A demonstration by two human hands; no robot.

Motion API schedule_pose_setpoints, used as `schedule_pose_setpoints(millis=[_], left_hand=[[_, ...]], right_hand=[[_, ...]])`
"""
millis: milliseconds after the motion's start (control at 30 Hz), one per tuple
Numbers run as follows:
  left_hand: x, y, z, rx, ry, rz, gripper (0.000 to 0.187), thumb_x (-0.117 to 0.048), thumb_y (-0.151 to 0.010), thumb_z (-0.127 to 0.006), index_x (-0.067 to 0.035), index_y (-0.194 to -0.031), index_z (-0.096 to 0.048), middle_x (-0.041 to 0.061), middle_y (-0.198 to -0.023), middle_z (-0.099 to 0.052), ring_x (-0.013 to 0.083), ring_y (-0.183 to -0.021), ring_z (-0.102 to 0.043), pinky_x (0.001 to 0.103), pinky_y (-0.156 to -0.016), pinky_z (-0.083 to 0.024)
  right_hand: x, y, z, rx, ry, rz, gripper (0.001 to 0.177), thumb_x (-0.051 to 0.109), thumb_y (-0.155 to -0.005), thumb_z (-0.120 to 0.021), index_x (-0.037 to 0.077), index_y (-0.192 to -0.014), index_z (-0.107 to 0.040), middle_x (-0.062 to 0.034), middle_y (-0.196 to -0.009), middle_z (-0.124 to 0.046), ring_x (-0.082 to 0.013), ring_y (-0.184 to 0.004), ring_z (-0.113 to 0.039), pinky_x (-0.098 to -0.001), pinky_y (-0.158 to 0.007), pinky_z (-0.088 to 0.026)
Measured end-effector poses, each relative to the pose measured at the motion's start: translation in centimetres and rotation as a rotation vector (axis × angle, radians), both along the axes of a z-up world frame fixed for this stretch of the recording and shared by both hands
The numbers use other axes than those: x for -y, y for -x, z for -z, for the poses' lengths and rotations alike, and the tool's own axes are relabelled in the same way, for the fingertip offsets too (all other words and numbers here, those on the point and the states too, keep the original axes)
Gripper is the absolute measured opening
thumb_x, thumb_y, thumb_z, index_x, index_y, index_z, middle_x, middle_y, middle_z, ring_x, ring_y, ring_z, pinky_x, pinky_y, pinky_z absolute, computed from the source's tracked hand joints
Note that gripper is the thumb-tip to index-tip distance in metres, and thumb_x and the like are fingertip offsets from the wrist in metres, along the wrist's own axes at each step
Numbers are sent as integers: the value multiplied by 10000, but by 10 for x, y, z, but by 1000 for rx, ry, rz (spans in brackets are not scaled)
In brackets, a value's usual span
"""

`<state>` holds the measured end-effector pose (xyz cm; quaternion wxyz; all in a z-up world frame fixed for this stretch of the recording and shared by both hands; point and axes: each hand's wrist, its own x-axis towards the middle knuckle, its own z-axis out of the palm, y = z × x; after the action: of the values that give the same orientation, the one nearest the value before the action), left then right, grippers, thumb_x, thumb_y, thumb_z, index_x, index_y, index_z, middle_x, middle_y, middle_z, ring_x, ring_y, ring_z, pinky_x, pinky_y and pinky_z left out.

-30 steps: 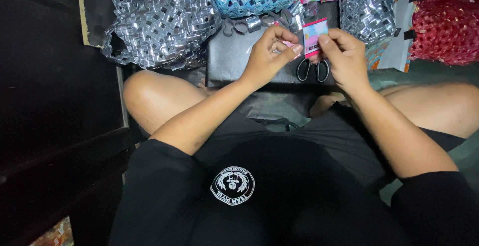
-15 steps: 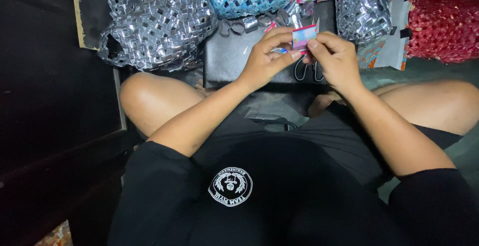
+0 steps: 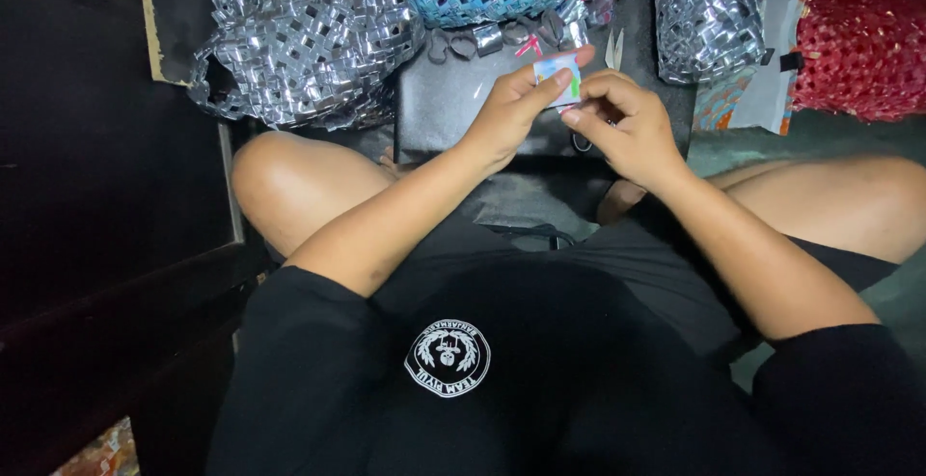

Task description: Cutting and weaving recycled plastic wrappers into a larger structure.

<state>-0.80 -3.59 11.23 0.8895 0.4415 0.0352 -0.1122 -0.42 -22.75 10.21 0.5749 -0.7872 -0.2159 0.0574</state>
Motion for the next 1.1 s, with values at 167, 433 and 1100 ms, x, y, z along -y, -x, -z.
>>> schedule_pose_setpoints(millis=[167,433,1100], left_hand=[[-3,2,-21,-113,102,82,283,-353,-981,-724,-72,-1010,-747,83,-849,-764,130,-846,-709,295,-850,-546],[-8,-2,28,431,-543,92,318,-252,-1046,-651,-85,-1311,-705,27,-1559,-505,211,-1356,-630,340,-1140,-550],[-33,-10,-3,431,-707,-66,174,-147,-962,-699,-146,-1116,-780,-10,-818,-797,59,-571,-447,221,-549,-361]], right_hand=[[-4,7,-5,-18,18,26,163,42,-988,-800,-17,-1127,-737,-162,-824,-644,-207,-745,-639,-332,-648,-508],[-12,12,-23,-396,-36,71,136,98,-1100,-581,-15,-1033,-617,-94,-941,-699,-133,-761,-668,-224,-728,-537],[42,-3,113,-48,1003,112,460,286,-966,-732,-76,-1170,-535,-283,-1004,-638,-471,-869,-646,-537,-770,-525]])
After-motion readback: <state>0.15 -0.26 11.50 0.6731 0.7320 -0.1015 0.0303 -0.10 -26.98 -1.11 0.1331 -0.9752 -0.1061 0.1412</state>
